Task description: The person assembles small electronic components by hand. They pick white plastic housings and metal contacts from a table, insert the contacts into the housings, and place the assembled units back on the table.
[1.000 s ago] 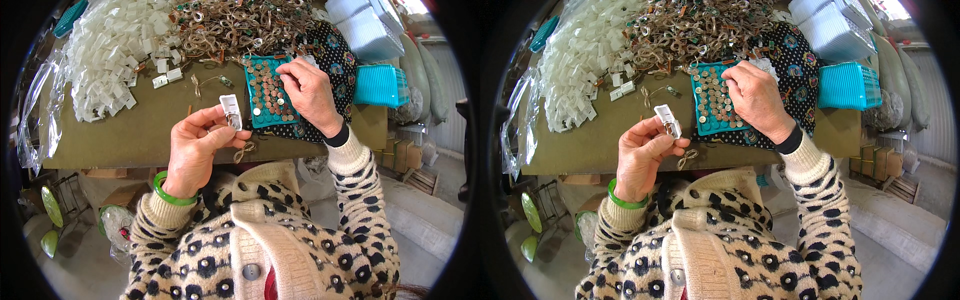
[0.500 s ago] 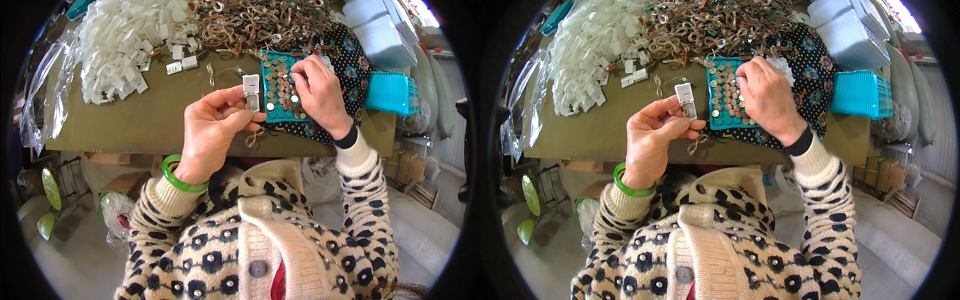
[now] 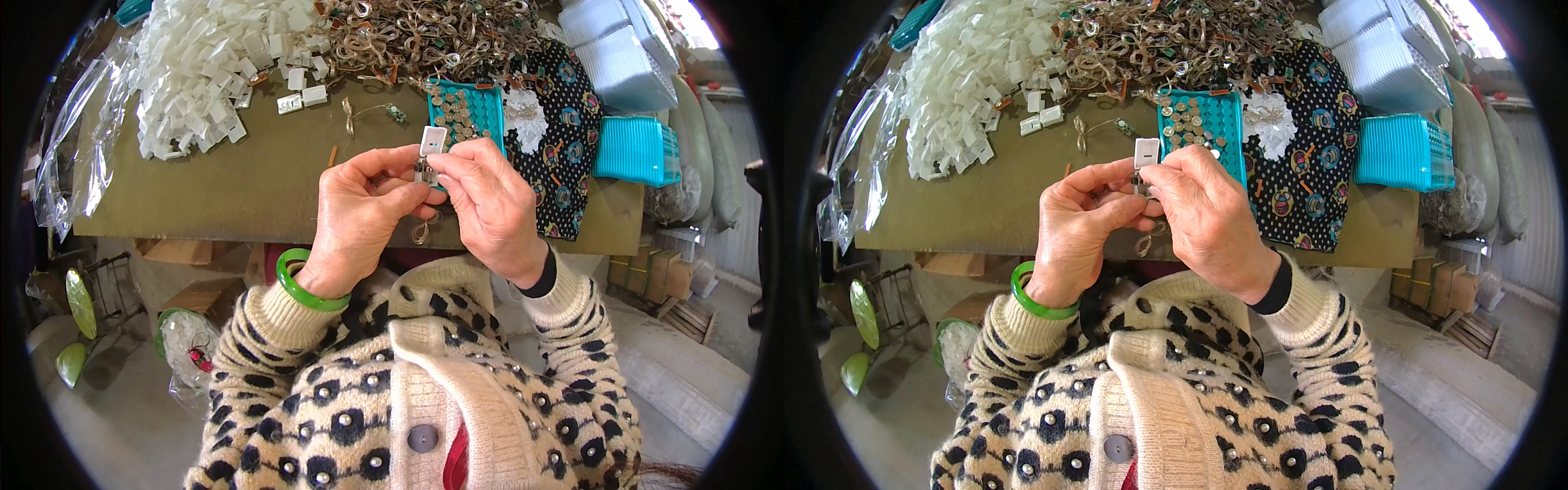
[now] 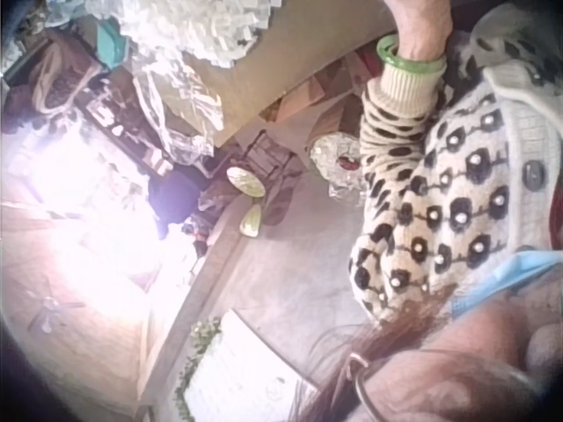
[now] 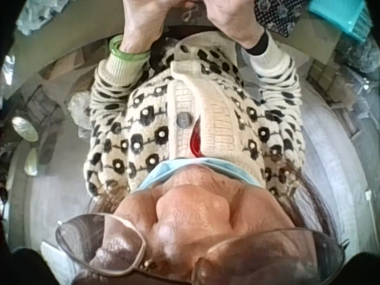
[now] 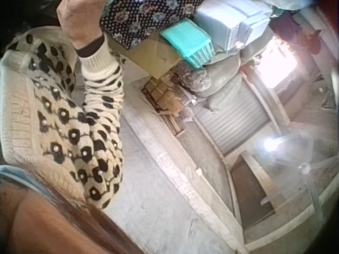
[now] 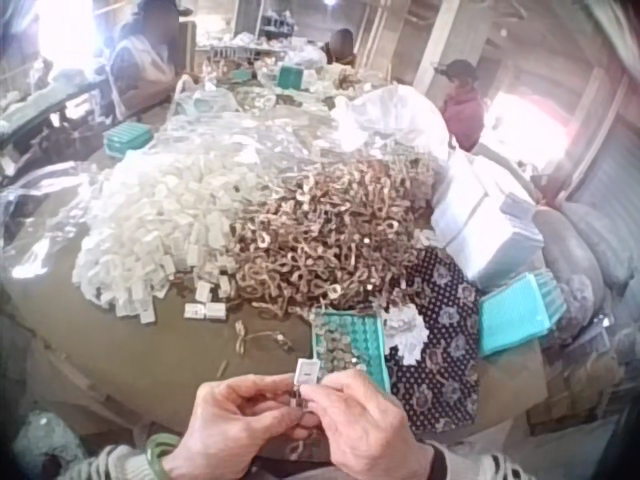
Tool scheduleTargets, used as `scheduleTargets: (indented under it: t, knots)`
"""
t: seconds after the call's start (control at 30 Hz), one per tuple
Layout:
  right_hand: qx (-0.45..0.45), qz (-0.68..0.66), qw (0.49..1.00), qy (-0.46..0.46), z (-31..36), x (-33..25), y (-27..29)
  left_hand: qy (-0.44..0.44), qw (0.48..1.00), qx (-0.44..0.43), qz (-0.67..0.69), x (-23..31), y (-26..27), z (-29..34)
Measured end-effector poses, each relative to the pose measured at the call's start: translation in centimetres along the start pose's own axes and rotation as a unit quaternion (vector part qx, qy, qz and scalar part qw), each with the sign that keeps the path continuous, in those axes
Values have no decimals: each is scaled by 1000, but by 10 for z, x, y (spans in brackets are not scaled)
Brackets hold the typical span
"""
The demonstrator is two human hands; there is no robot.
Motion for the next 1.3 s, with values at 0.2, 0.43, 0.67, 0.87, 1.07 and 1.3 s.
scheduleTargets:
  t: [0.2, 0.43, 0.67, 0.87, 1.07, 1.3]
  knots:
    - [48, -19, 998, -39, 3, 1, 7, 6, 1000, -2, -19, 0, -3, 2]
    - [11, -22, 1000, -13, 2, 0, -1, 14, 1000, -6, -16, 0, -2, 4]
    - [48, 138, 986, -78, 10, 48, 28, 54, 997, -35, 38, -7, 6, 2]
    - [-8, 231, 971, -61, 17, 72, 12, 34, 992, -71, 100, -12, -1, -5]
    - [-23, 185, 981, -63, 9, 63, 22, 31, 982, -104, 157, -11, -7, -10]
    - [60, -54, 996, -46, 6, 21, 19, 23, 972, -107, 206, -14, -5, -8]
Point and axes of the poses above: each hand's wrist, its own z-axis away from the middle knuckle, its own y-axis out of the back of the hand, x = y × z, the point moved 8 cm from there along -z, towards the middle knuckle, and after that the axes turned 13 degrees about -x, right-handed, at the moved point
